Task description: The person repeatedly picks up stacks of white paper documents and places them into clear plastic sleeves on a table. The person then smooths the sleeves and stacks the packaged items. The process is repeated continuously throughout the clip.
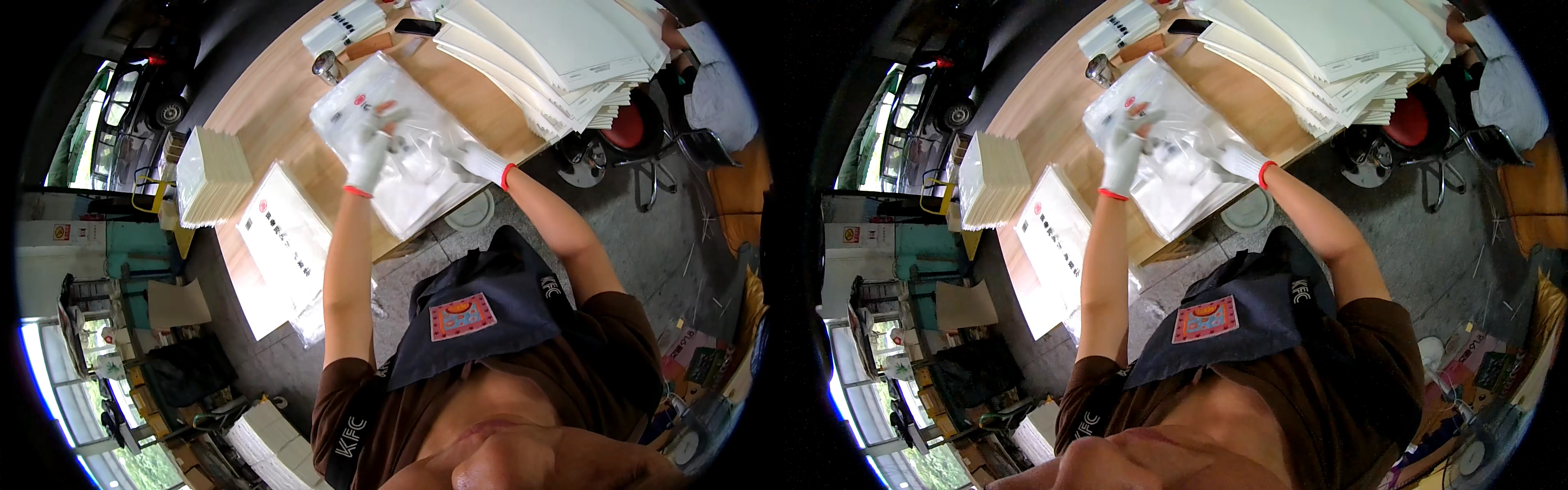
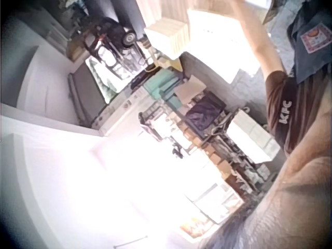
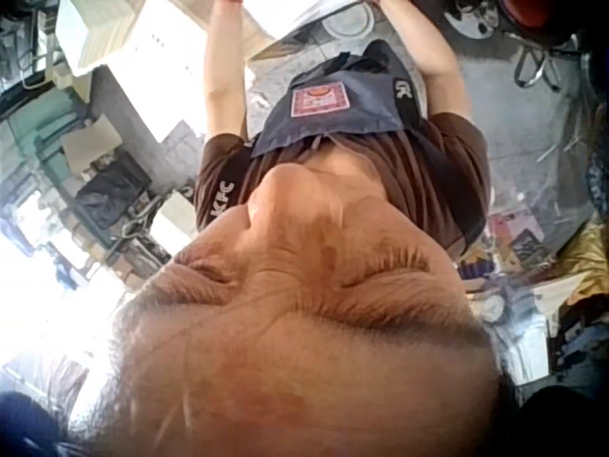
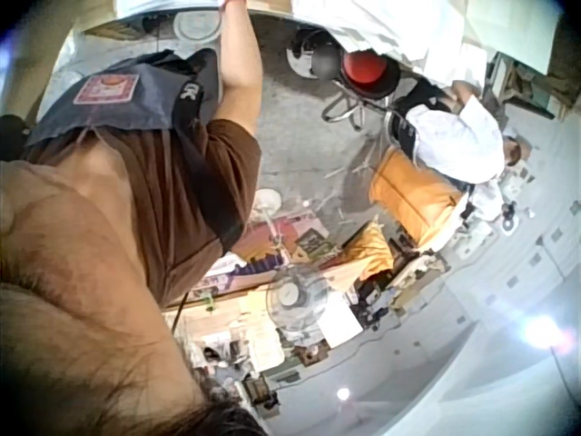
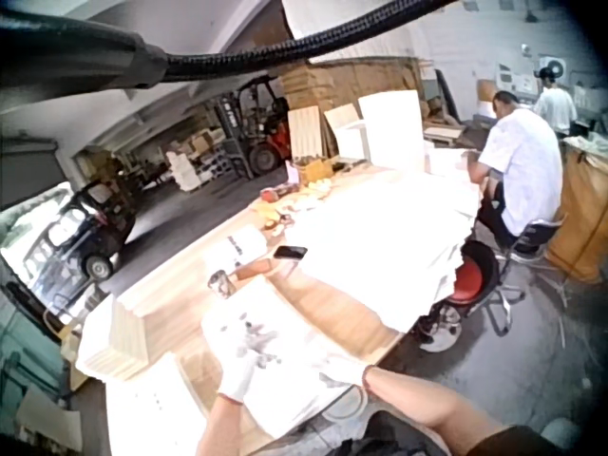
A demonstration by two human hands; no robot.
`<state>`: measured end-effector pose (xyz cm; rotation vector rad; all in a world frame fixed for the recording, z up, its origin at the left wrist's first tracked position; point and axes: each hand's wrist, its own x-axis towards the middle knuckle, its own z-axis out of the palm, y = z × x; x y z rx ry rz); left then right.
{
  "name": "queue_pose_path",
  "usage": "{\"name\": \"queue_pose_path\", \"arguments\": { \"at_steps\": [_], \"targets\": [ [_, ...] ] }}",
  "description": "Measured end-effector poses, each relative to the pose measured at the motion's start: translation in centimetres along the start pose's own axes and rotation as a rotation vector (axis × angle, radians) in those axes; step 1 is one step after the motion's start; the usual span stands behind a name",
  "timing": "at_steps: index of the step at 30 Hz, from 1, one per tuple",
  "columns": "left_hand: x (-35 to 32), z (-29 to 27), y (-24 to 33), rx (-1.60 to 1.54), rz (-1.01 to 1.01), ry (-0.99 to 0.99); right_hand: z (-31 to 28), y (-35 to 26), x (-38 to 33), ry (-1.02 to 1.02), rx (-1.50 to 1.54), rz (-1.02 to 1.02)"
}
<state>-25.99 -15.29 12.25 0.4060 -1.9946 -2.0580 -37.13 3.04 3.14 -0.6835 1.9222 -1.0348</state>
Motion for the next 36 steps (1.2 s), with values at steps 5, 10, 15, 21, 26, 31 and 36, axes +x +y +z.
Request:
{"name": "queue_pose_path", "arguments": {
  "at_steps": [5, 10, 15, 21, 26, 31, 36],
  "targets": [
    [-3.1, 9.1, -2.2, 0.924, 0.598, -0.104, 5.2, -4.8, 0.4, 0.631, 0.037, -0.621],
    [-7.8, 15.5, 2.3, 0.656, 0.423, -0.487, 2.8, -3.6, -0.6, 0.504, -0.285, -0.627],
    [-3.6, 12.1, -3.7, 0.626, 0.503, -0.022, -5.8, -4.7, -10.9, 0.065, -0.705, -0.291],
    [-0.2, 12.8, -3.4, 0.194, 0.122, -0.060, -18.3, -1.1, -12.9, 1.019, -1.158, -0.569],
    [3.1, 14.6, -2.7, 0.027, 0.129, -0.204, -22.6, -0.2, -11.8, 0.663, -1.304, -0.532],
    [6.2, 15.6, -4.0, 0.020, 0.201, -0.362, -23.6, -2.2, -12.3, 0.693, -1.379, -0.690],
    [8.5, 18.2, -3.6, -0.678, -0.251, -0.216, -15.1, -6.7, -17.3, 0.746, -1.292, -0.959]
  ]
}}
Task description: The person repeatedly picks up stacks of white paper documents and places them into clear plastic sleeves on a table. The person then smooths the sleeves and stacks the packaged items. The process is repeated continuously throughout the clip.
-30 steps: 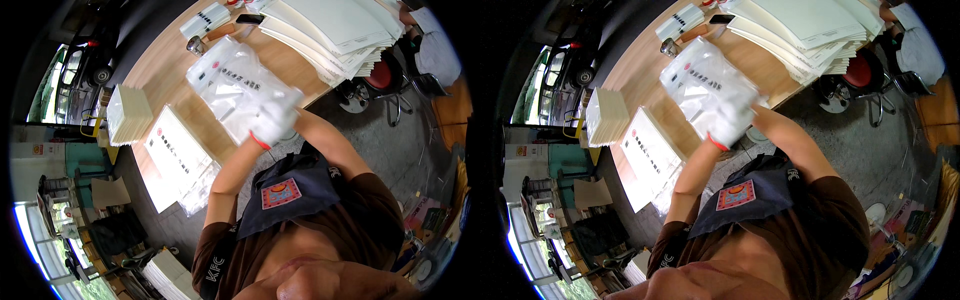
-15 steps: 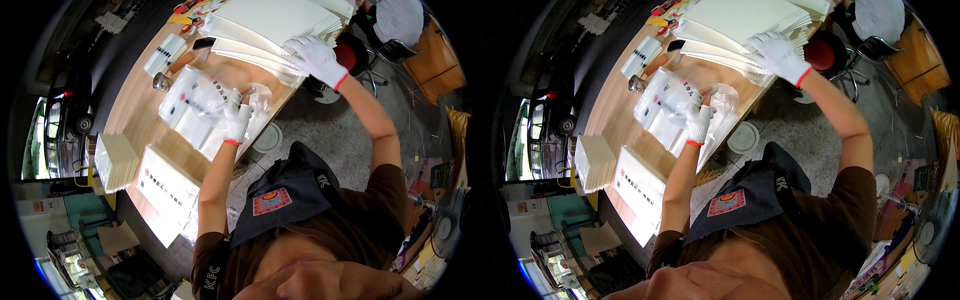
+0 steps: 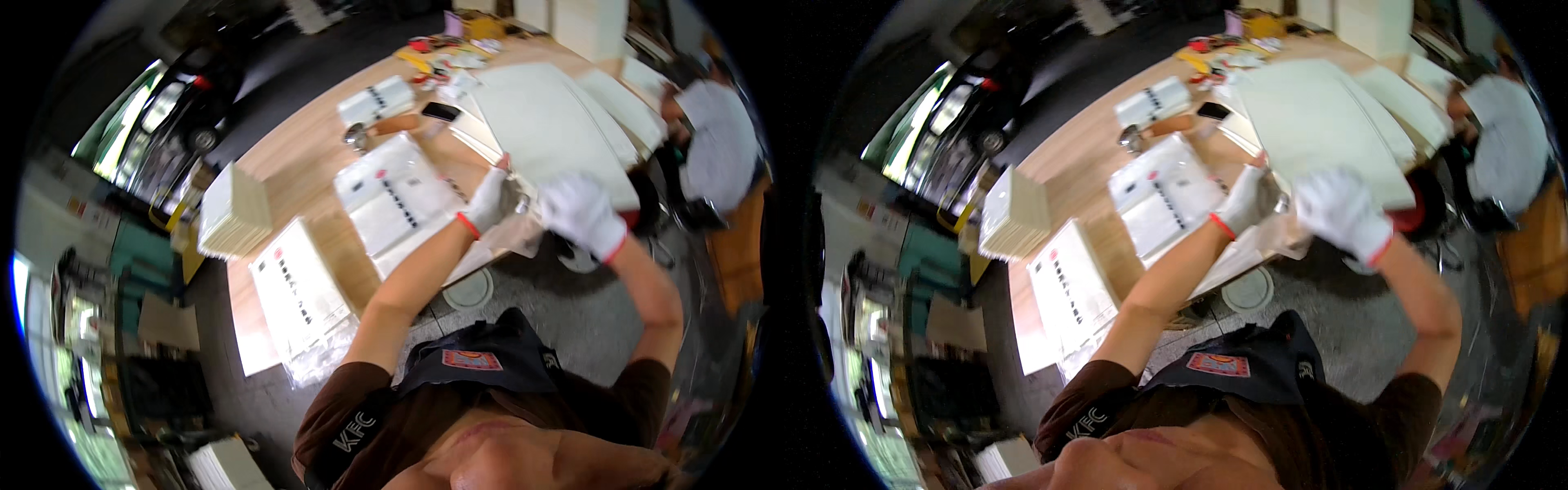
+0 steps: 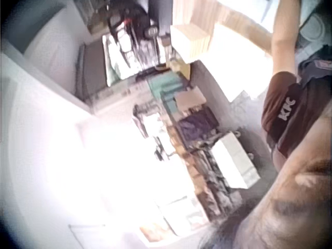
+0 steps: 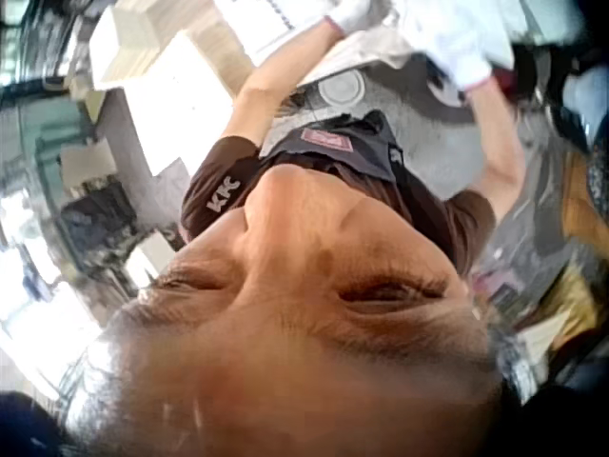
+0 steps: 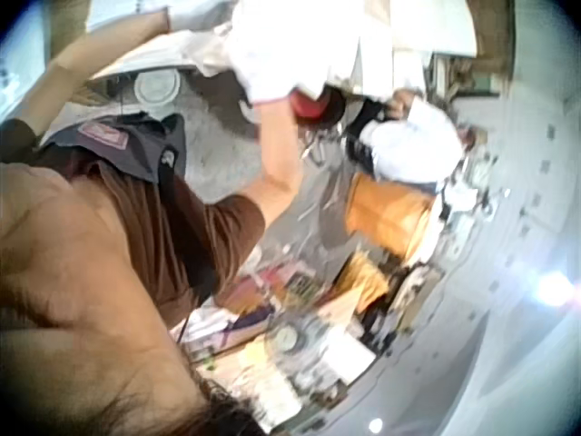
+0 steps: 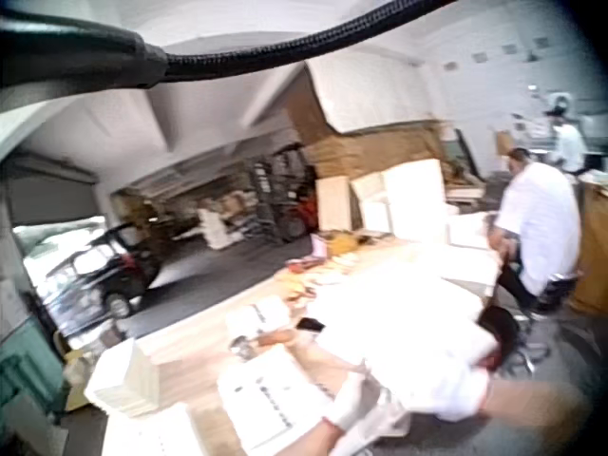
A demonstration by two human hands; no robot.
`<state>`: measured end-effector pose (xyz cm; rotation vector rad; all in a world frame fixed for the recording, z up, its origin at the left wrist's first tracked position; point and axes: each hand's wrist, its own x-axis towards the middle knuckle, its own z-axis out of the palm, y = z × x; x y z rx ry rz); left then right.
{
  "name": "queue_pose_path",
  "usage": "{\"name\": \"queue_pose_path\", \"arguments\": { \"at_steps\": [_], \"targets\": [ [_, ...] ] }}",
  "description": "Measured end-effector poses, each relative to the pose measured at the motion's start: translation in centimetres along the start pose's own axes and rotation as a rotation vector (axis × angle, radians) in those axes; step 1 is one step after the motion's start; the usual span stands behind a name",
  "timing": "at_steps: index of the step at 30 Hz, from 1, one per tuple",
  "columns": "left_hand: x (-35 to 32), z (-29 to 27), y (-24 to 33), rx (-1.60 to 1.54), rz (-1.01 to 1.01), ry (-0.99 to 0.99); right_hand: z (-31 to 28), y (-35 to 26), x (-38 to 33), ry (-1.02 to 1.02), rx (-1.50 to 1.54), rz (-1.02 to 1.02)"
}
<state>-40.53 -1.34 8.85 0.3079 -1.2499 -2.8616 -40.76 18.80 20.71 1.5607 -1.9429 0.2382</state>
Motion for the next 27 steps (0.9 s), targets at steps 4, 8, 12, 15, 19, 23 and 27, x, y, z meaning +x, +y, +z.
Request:
{"name": "queue_pose_path", "arguments": {
  "at_steps": [4, 8, 12, 15, 19, 23, 27],
  "targets": [
    [-4.6, 0.5, 3.7, 0.430, -0.064, 0.221, -2.9, -3.2, -1.0, -0.061, 0.311, 0.269],
    [-9.4, -1.5, 9.5, 0.654, -0.190, 0.129, 0.0, 1.9, -6.2, -0.388, 0.551, 0.862],
    [-11.3, 0.8, 8.4, 1.559, -0.032, 0.172, 8.4, -2.7, -6.8, 0.188, 1.619, 0.911],
    [-16.3, 5.5, 4.6, 1.792, 0.166, 0.045, 6.1, -7.5, -2.7, 0.107, 1.088, 0.758],
    [-15.9, 2.5, 2.4, 1.467, 0.433, -0.054, 7.1, -7.1, -3.0, 0.047, 0.699, 0.748],
    [-14.7, -4.1, 8.8, 0.532, 0.222, 0.329, 3.2, -5.9, -3.2, -0.266, 0.425, 0.464],
    [-17.3, -6.9, 14.0, 0.550, 0.187, 0.196, 2.8, -6.6, -2.3, -0.399, 0.240, 0.141]
  ]
}}
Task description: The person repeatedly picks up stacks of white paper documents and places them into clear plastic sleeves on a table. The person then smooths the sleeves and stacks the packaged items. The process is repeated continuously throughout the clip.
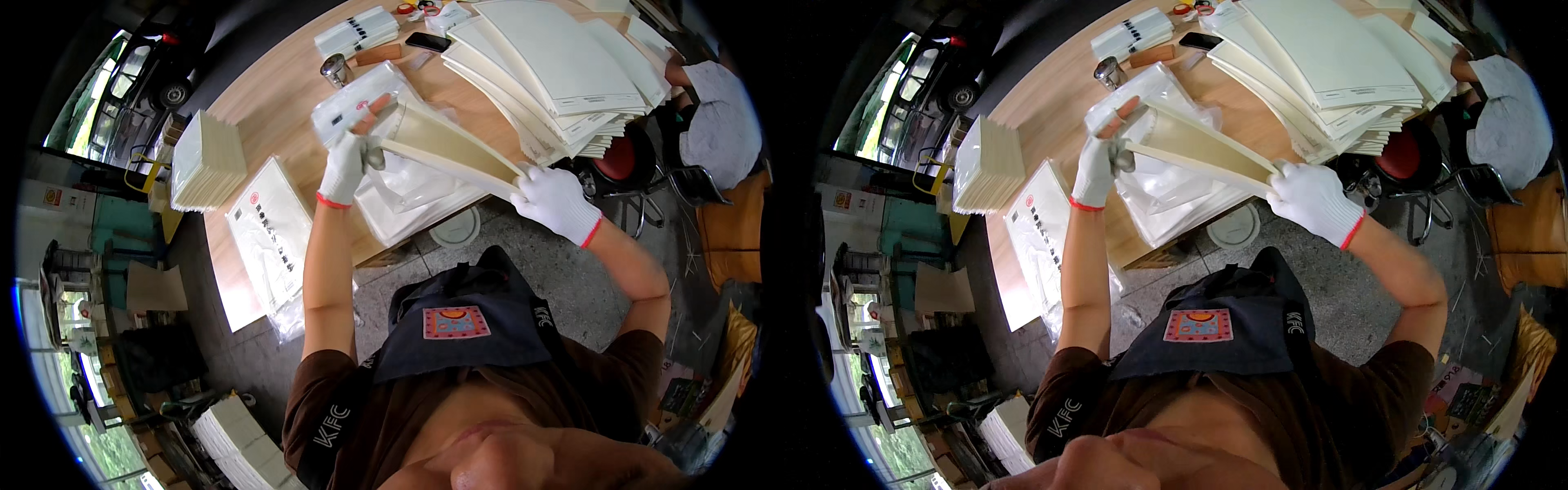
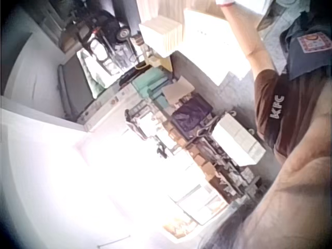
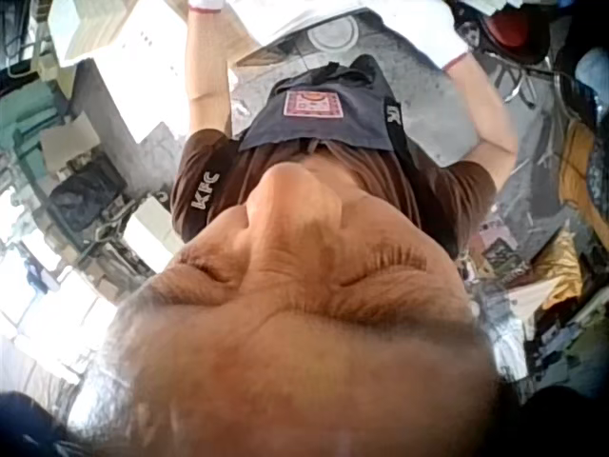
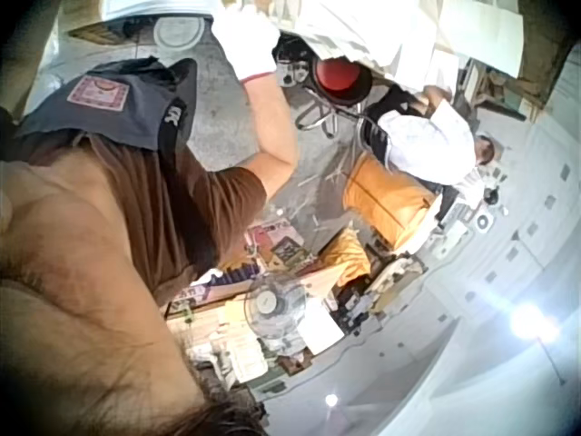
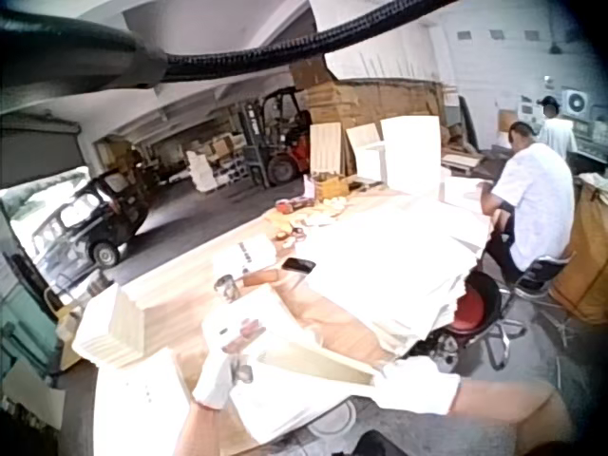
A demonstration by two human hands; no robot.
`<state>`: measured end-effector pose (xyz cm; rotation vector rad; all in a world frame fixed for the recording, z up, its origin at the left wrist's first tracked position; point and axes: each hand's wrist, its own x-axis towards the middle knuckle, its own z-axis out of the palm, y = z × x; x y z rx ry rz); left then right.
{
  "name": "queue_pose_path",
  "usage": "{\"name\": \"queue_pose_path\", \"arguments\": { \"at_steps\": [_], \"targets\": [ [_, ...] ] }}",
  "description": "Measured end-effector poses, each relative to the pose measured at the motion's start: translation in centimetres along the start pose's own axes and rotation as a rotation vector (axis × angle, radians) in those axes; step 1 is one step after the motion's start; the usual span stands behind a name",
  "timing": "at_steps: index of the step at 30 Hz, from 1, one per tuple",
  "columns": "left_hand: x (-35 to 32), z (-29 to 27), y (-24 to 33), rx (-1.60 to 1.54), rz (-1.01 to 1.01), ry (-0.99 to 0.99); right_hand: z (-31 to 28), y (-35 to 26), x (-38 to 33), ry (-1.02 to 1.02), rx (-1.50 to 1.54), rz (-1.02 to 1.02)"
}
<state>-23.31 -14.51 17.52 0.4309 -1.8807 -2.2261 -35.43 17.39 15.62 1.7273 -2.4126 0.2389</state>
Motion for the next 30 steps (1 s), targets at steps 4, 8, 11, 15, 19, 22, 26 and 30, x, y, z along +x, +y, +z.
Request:
{"name": "queue_pose_path", "arguments": {
  "at_steps": [4, 8, 11, 15, 19, 22, 26, 30],
  "targets": [
    [-1.5, 2.0, -1.2, 1.049, 0.787, 0.260, 2.0, -0.8, 2.0, -0.236, -0.150, -0.089],
    [-4.9, 5.0, -2.5, 1.344, 0.665, 0.244, 4.1, -1.6, 3.3, -0.205, -0.018, -0.120],
    [-8.2, 7.3, -4.8, 0.868, 0.538, 0.048, 4.5, -0.9, 5.6, -0.283, 0.330, -0.121],
    [-11.0, 7.2, -11.6, 0.713, 0.651, -0.123, 8.0, 0.9, 6.8, -0.390, 1.761, 0.255],
    [-5.7, 10.0, -5.9, 0.469, 0.530, 0.057, 10.0, -2.3, 11.1, 0.047, 0.540, -0.143],
    [-4.9, 12.6, -5.0, 0.783, 0.840, 0.053, 12.0, -4.4, 11.1, 0.082, 0.254, -0.187],
    [-5.1, 10.0, -8.2, 1.069, 0.646, 0.273, 14.7, -6.6, 7.6, 0.014, 0.066, -0.186],
    [-5.3, 6.3, -10.9, 0.834, 0.219, 0.136, 11.4, -9.8, 2.0, 0.311, 0.346, -0.029]
  ]
}}
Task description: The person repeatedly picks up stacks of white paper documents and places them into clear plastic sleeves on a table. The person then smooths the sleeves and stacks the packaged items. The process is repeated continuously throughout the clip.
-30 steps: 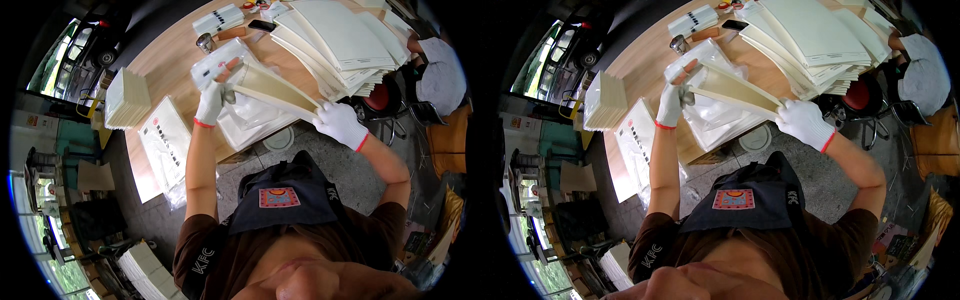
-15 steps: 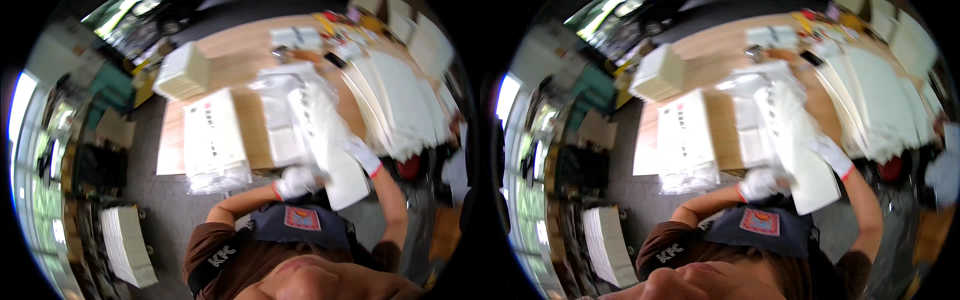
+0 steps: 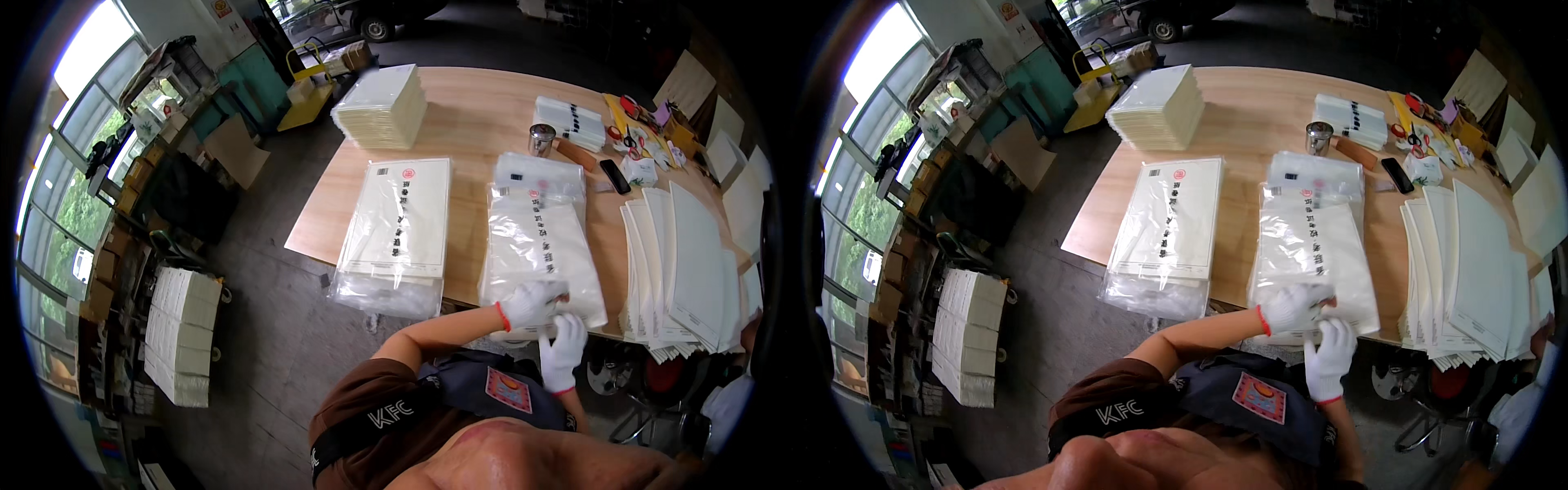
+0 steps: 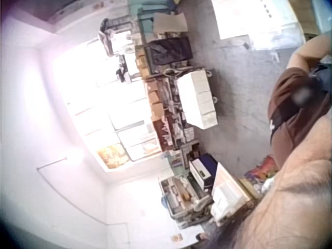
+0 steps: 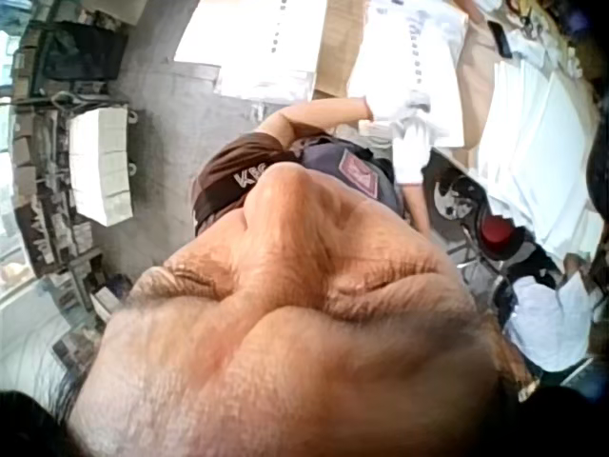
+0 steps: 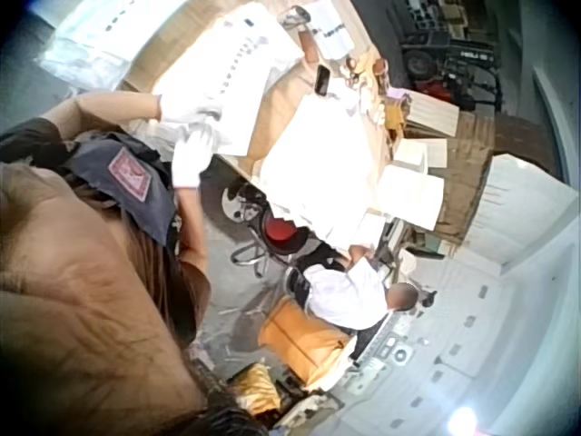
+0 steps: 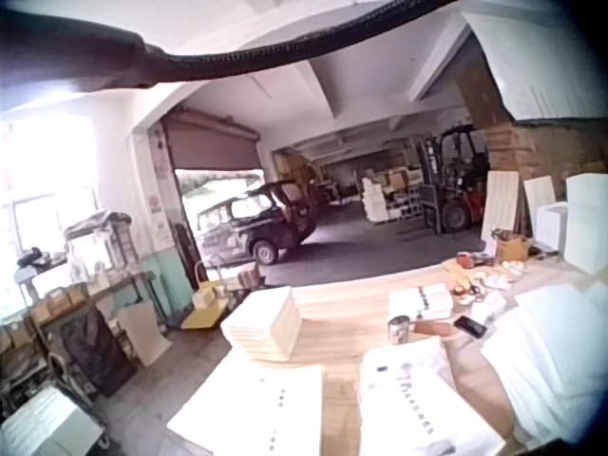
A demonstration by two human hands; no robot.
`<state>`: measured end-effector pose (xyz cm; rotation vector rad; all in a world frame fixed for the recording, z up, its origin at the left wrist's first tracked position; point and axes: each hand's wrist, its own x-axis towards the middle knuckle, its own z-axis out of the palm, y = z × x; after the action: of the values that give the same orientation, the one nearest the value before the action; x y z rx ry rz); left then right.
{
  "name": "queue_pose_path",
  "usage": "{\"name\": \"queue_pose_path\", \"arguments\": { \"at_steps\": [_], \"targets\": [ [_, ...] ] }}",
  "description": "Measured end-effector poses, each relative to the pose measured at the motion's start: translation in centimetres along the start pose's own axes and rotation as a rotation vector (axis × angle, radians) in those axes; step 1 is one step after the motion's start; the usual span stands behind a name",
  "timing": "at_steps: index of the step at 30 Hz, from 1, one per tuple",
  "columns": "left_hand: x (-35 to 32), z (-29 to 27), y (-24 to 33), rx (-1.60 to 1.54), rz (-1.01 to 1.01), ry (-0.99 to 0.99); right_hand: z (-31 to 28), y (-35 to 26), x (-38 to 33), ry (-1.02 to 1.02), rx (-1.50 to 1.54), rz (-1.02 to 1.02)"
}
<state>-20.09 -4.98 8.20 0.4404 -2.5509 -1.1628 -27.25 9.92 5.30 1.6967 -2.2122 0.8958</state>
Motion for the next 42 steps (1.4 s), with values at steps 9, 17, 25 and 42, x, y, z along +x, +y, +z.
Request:
{"name": "queue_pose_path", "arguments": {
  "at_steps": [9, 17, 25, 42],
  "targets": [
    [-11.3, 0.4, -10.1, 0.439, 0.015, 0.200, 3.3, 7.8, -1.7, -0.416, -0.441, 0.301],
    [-22.8, 0.9, -6.6, -0.425, -0.388, 0.520, -6.1, 0.3, -5.2, -0.779, -0.340, 0.235],
    [-15.6, -1.0, -6.2, -0.118, -0.351, 0.596, -3.9, 2.0, -2.4, -0.501, -0.254, 0.013],
    [-15.4, -7.1, -6.2, 0.024, -0.280, 0.584, 11.9, 3.2, -4.8, -0.551, 1.580, 0.900]
  ]
}}
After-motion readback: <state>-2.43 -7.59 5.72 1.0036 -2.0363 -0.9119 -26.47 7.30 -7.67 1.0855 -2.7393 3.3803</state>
